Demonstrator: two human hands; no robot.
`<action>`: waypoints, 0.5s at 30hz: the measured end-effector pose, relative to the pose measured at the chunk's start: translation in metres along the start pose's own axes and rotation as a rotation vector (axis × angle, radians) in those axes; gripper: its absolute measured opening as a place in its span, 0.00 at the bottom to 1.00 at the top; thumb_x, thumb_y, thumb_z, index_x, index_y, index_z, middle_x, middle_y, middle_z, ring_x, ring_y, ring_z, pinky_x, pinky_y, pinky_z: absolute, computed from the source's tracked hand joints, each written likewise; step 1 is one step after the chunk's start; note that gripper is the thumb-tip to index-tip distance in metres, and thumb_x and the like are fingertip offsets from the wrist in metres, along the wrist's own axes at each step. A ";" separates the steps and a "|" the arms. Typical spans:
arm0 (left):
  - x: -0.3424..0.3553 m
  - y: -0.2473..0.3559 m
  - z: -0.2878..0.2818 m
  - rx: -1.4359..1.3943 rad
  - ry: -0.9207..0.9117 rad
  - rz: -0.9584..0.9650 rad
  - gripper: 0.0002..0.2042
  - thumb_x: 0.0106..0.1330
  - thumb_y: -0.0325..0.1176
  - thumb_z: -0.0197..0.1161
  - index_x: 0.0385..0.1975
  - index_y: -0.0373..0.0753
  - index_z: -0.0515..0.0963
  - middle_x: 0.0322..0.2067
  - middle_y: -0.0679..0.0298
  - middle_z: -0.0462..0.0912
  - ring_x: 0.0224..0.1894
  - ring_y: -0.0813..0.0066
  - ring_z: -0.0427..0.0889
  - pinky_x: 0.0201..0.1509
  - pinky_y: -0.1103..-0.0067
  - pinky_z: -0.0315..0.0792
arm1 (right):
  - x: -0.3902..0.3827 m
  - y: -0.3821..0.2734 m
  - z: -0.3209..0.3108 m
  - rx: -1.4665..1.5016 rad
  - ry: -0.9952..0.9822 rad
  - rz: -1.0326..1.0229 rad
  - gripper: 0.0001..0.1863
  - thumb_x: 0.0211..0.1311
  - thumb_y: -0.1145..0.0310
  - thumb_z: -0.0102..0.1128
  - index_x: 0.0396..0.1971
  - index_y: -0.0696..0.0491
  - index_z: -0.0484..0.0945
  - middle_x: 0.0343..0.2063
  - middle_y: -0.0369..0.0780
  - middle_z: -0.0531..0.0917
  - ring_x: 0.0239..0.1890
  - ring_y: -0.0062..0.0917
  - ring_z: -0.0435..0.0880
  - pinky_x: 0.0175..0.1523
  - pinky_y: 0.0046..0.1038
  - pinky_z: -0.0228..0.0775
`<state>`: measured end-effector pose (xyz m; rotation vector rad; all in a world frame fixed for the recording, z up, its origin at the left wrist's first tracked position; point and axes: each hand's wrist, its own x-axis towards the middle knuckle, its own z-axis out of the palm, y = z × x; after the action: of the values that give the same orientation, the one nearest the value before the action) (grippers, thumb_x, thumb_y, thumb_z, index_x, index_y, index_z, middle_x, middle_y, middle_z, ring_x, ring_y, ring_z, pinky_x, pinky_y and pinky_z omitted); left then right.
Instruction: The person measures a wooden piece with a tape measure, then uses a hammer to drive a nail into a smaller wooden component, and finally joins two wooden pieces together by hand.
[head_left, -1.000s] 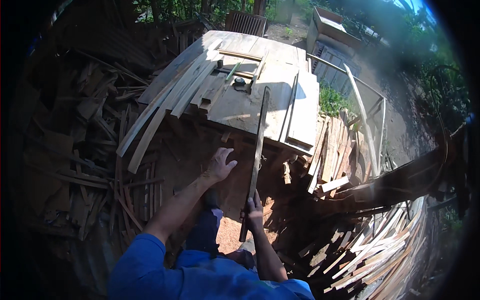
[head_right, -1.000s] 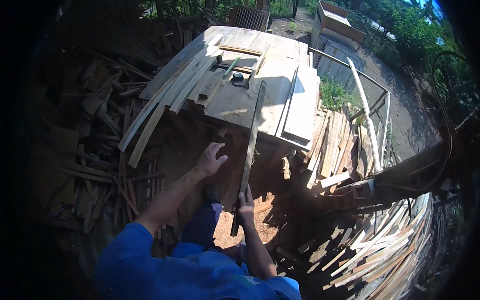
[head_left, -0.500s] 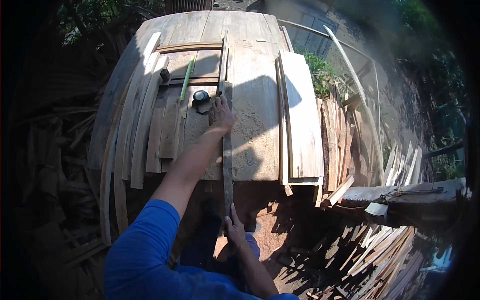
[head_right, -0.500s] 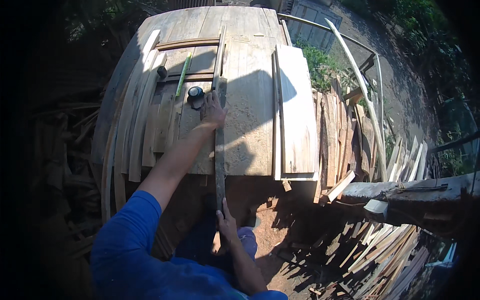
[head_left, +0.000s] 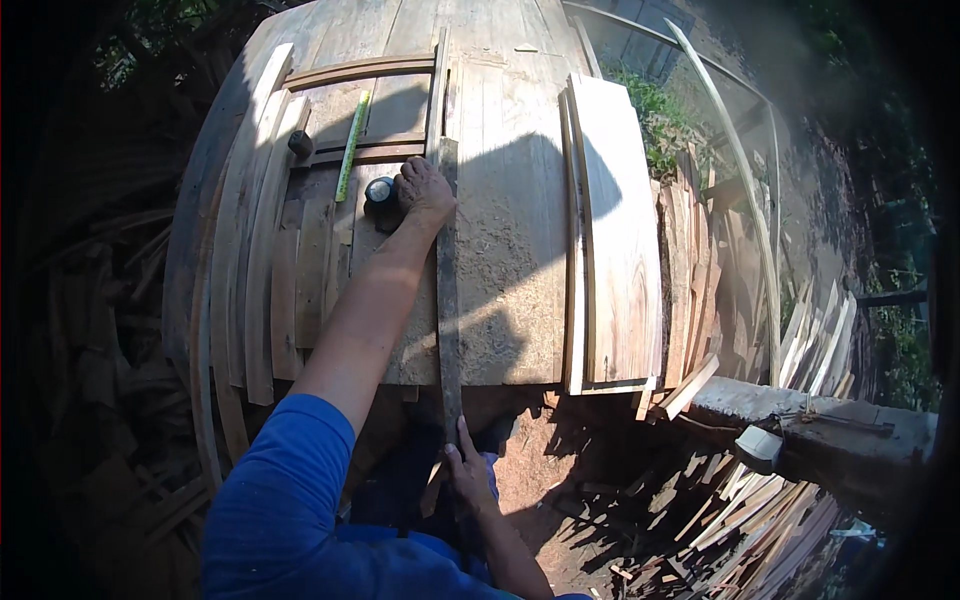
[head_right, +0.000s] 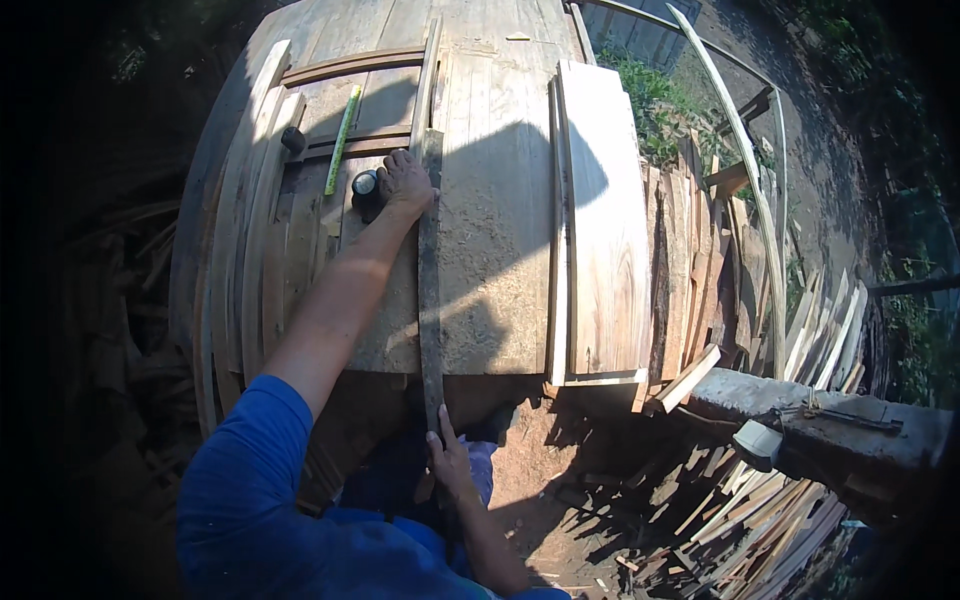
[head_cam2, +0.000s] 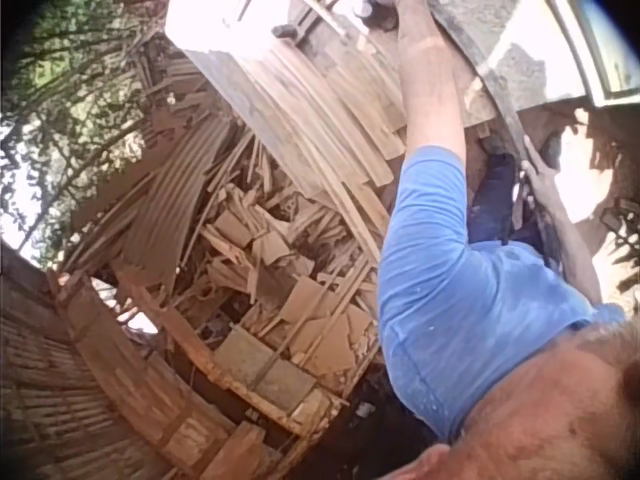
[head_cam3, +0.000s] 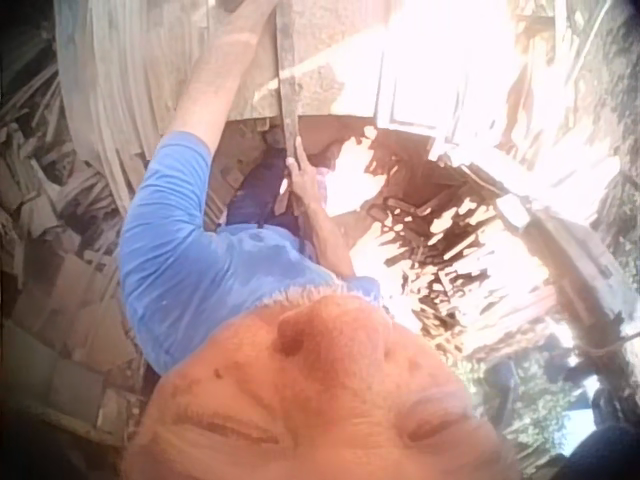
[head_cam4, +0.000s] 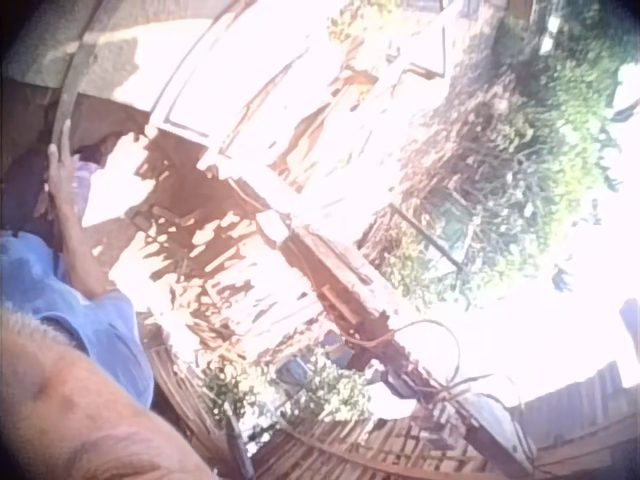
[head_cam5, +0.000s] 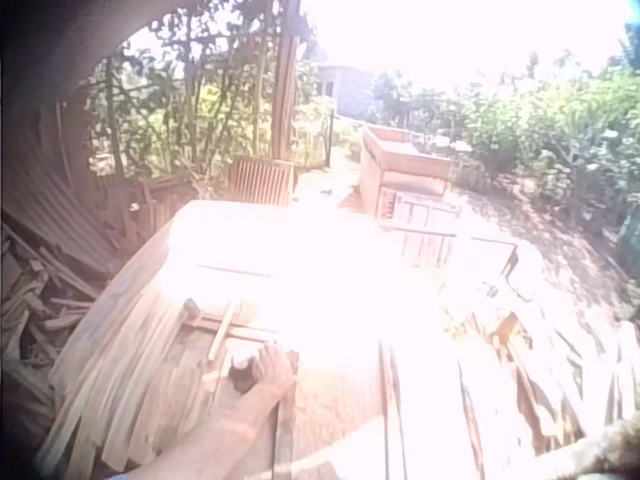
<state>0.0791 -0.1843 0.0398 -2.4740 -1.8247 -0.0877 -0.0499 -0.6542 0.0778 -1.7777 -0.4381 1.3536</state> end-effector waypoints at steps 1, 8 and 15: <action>0.003 -0.001 0.001 -0.044 -0.049 -0.009 0.22 0.64 0.35 0.55 0.56 0.29 0.70 0.54 0.54 0.70 0.55 0.59 0.69 0.60 0.66 0.63 | 0.002 -0.001 0.000 0.002 -0.006 0.003 0.34 0.74 0.62 0.52 0.76 0.40 0.52 0.20 0.35 0.74 0.20 0.17 0.73 0.28 0.23 0.70; 0.016 0.002 -0.009 -0.125 -0.238 -0.043 0.42 0.51 0.52 0.76 0.59 0.29 0.66 0.58 0.51 0.69 0.63 0.54 0.66 0.65 0.62 0.63 | 0.013 -0.017 -0.003 0.069 0.008 0.048 0.33 0.74 0.61 0.53 0.75 0.38 0.53 0.20 0.34 0.74 0.21 0.17 0.73 0.28 0.24 0.71; 0.033 0.000 -0.011 -0.109 -0.288 -0.056 0.41 0.53 0.54 0.74 0.59 0.30 0.66 0.59 0.48 0.69 0.63 0.52 0.67 0.65 0.61 0.63 | 0.025 -0.026 -0.001 0.053 0.011 0.074 0.34 0.73 0.62 0.54 0.75 0.38 0.54 0.19 0.35 0.74 0.21 0.18 0.74 0.29 0.24 0.73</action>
<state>0.0888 -0.1542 0.0534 -2.6255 -2.0488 0.1810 -0.0346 -0.6222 0.0826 -1.7728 -0.3302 1.3932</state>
